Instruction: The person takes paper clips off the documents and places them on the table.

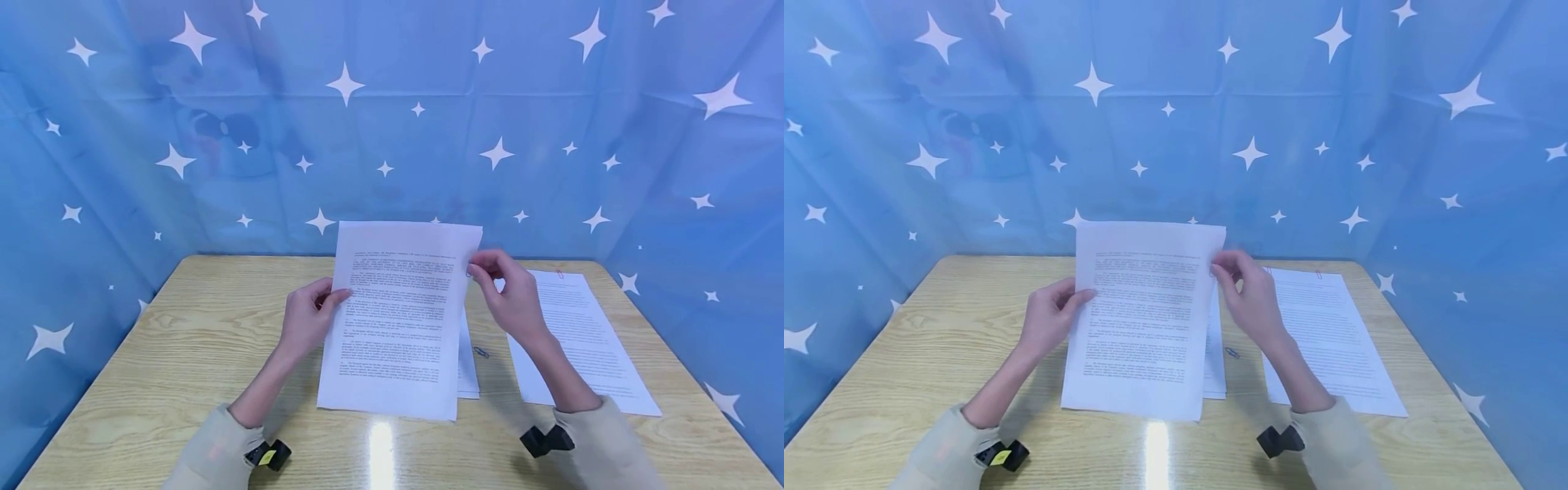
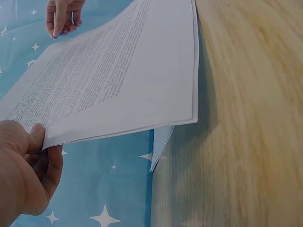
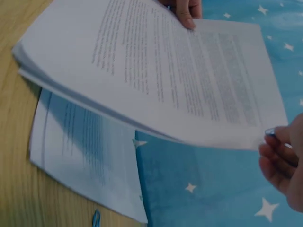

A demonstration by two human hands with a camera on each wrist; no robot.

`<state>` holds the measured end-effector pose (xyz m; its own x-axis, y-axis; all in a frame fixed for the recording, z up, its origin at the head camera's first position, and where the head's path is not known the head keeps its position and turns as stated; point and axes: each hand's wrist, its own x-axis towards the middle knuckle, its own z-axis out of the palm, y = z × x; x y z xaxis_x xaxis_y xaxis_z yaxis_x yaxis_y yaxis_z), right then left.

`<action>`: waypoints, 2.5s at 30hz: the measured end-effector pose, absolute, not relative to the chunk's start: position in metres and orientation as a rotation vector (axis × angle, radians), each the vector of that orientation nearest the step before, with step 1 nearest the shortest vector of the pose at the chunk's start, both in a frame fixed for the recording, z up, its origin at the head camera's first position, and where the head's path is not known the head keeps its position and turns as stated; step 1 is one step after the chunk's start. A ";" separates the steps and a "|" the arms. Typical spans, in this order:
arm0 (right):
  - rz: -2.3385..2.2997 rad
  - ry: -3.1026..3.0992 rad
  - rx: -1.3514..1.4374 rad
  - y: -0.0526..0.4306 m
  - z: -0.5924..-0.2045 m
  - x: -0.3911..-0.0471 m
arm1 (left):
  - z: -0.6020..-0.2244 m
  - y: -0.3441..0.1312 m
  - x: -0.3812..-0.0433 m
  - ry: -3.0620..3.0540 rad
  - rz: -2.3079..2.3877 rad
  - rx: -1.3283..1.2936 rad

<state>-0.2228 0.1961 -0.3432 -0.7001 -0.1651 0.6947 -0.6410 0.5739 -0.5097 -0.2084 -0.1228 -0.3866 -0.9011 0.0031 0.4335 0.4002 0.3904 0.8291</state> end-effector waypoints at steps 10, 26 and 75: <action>0.951 -2.354 0.645 0.218 -0.355 -0.223 | -0.386 -0.125 -0.207 -2.263 -1.555 -0.362; 0.883 -2.661 0.666 0.249 -0.372 -0.217 | -0.384 -0.125 -0.207 -2.246 -1.553 -0.374; 0.944 -3.106 0.764 0.286 -0.405 -0.207 | -0.383 -0.126 -0.209 -2.265 -1.542 -0.332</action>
<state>-0.2068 0.2860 -0.4048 -0.8774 -0.4770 -0.0504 -0.3682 0.7372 -0.5666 -0.2092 -0.1259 -0.3829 -0.9002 -0.0175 0.4352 0.3985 0.3701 0.8392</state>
